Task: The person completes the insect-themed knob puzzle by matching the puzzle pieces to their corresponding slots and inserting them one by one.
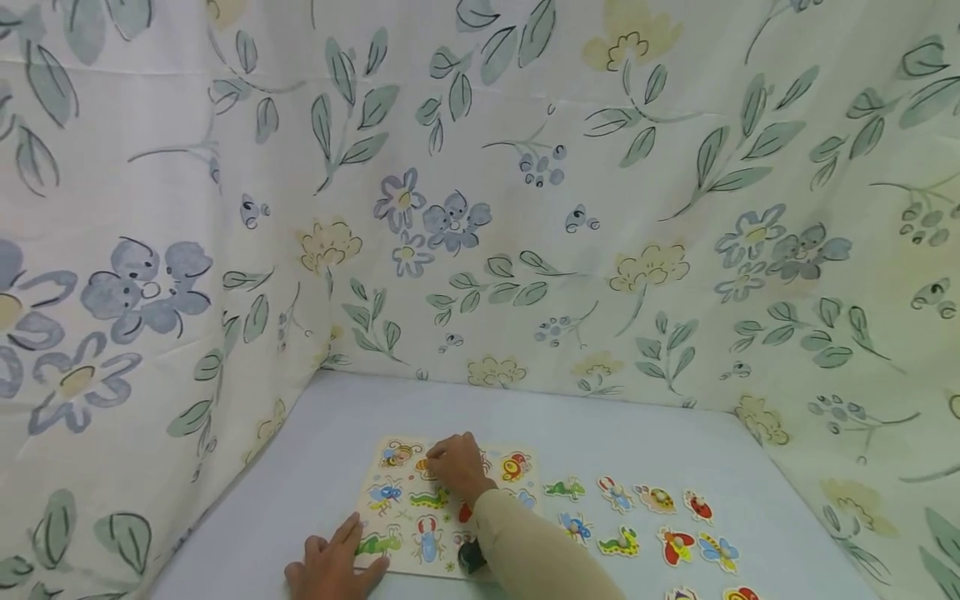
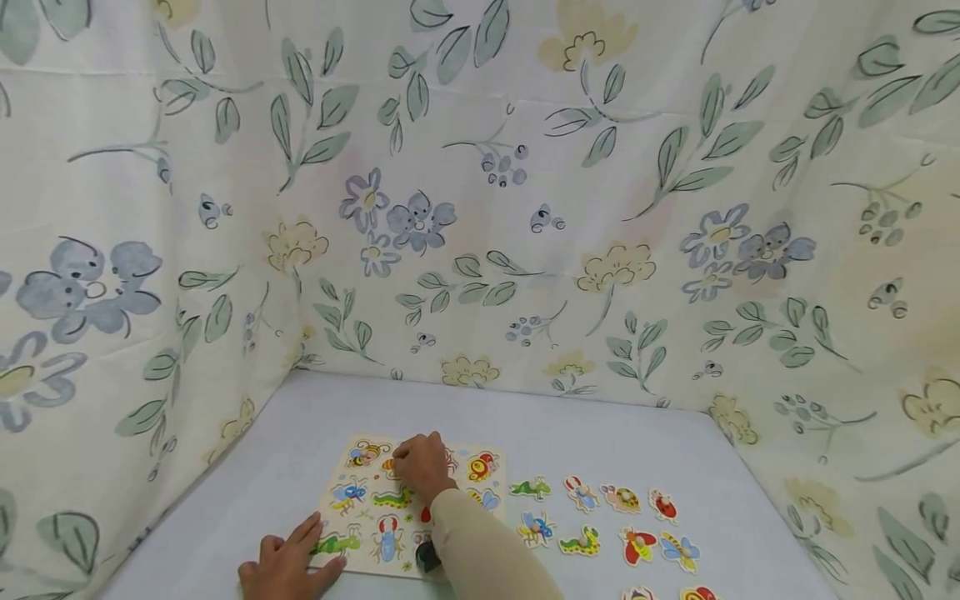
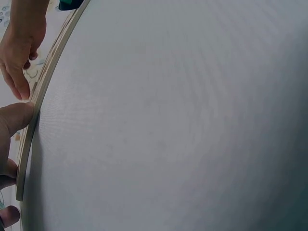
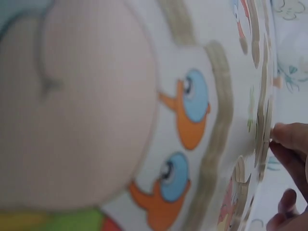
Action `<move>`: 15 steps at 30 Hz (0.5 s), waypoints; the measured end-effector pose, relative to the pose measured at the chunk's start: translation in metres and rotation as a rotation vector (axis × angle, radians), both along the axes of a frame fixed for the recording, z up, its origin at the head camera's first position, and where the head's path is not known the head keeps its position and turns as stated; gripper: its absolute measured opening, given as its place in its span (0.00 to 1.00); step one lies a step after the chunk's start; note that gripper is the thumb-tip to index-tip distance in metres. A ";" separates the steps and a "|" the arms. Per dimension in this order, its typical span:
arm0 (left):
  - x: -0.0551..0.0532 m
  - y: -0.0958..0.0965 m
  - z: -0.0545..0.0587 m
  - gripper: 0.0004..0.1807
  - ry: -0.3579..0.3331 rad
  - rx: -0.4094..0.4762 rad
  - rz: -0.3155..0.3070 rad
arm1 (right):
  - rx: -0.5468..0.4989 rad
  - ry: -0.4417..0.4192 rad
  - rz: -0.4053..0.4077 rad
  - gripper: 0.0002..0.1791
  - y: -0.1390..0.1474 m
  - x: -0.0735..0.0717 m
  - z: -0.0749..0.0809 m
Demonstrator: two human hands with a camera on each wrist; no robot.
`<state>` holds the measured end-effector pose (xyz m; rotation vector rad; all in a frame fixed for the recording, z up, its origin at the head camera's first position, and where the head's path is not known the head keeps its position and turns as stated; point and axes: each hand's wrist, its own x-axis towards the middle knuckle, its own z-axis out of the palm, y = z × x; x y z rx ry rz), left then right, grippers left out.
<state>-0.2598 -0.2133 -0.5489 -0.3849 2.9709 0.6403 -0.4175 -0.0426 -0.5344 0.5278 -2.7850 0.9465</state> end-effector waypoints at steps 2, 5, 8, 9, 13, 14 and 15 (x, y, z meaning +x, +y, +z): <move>0.000 0.001 0.001 0.51 0.004 -0.002 0.001 | 0.002 0.027 0.000 0.03 0.001 0.000 -0.001; -0.001 0.001 0.002 0.51 0.006 -0.004 0.004 | 0.007 0.052 -0.003 0.03 0.001 0.001 -0.001; -0.001 0.001 0.001 0.51 0.004 -0.006 0.008 | 0.015 0.056 -0.003 0.03 0.001 0.001 -0.002; -0.001 0.002 0.001 0.50 0.002 -0.005 0.009 | 0.019 0.053 -0.006 0.03 0.001 0.002 -0.002; -0.001 0.001 0.000 0.51 -0.007 0.001 0.008 | 0.028 0.018 -0.019 0.03 0.001 0.001 -0.004; -0.001 0.002 0.000 0.51 -0.008 0.003 0.010 | 0.027 0.009 -0.018 0.03 0.001 0.001 -0.004; -0.001 0.001 0.000 0.51 -0.005 0.003 0.011 | 0.025 -0.003 -0.015 0.03 0.002 0.001 -0.004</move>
